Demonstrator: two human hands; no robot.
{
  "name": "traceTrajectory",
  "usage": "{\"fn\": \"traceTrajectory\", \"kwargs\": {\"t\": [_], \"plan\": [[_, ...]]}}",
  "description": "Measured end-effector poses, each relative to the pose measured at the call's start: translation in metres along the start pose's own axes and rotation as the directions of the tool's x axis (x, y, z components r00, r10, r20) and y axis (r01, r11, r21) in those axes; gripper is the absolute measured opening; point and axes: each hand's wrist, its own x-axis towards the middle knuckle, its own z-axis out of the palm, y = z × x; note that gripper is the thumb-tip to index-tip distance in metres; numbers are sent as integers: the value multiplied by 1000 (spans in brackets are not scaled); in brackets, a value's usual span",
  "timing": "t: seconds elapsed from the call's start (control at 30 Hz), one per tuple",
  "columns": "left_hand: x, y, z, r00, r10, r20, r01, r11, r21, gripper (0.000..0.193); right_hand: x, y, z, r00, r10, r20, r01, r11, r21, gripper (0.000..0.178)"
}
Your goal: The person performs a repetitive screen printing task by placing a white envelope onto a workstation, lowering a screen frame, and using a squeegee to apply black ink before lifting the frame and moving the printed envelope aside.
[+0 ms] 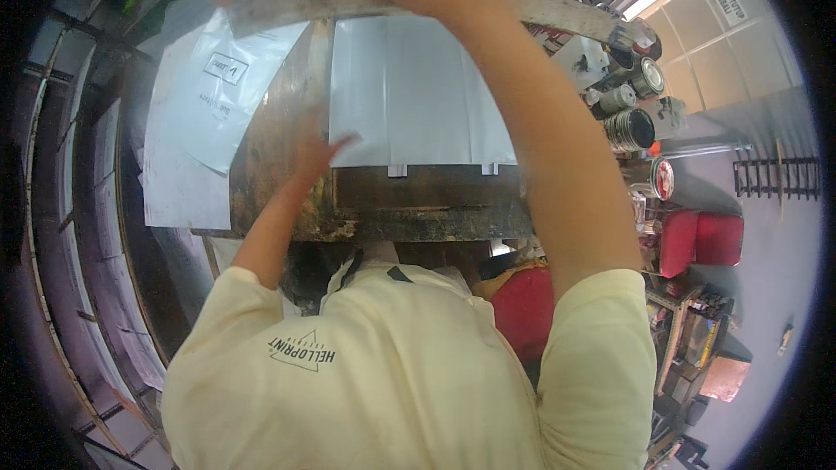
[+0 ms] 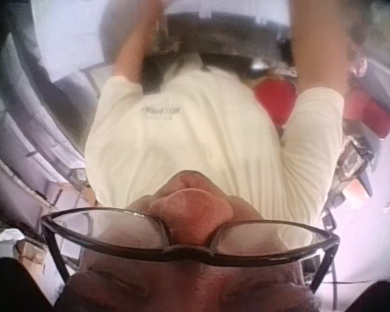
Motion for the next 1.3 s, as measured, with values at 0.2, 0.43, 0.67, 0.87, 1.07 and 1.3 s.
{"fn": "traceTrajectory", "kwargs": {"t": [0.2,0.43,0.67,0.87,1.07,1.3], "plan": [[49,91,-118,907,-389,162,396,655,-644,84,-87,12,58,976,-134,170,154,982,-108,45],[-84,-37,8,945,-319,69,326,902,-282,86,-220,7,127,731,-40,681,-101,981,167,37],[-96,-48,37,969,-245,11,236,943,235,106,-308,4,199,854,-98,511,27,989,145,56],[-97,-56,34,960,-269,78,242,938,247,110,-243,38,255,894,-161,418,120,985,123,58],[-101,-57,28,918,-373,135,343,917,202,114,-112,98,325,928,-117,354,89,991,96,46],[-84,-46,15,959,-270,92,253,953,165,116,8,173,366,879,-104,464,51,991,127,35]]}}
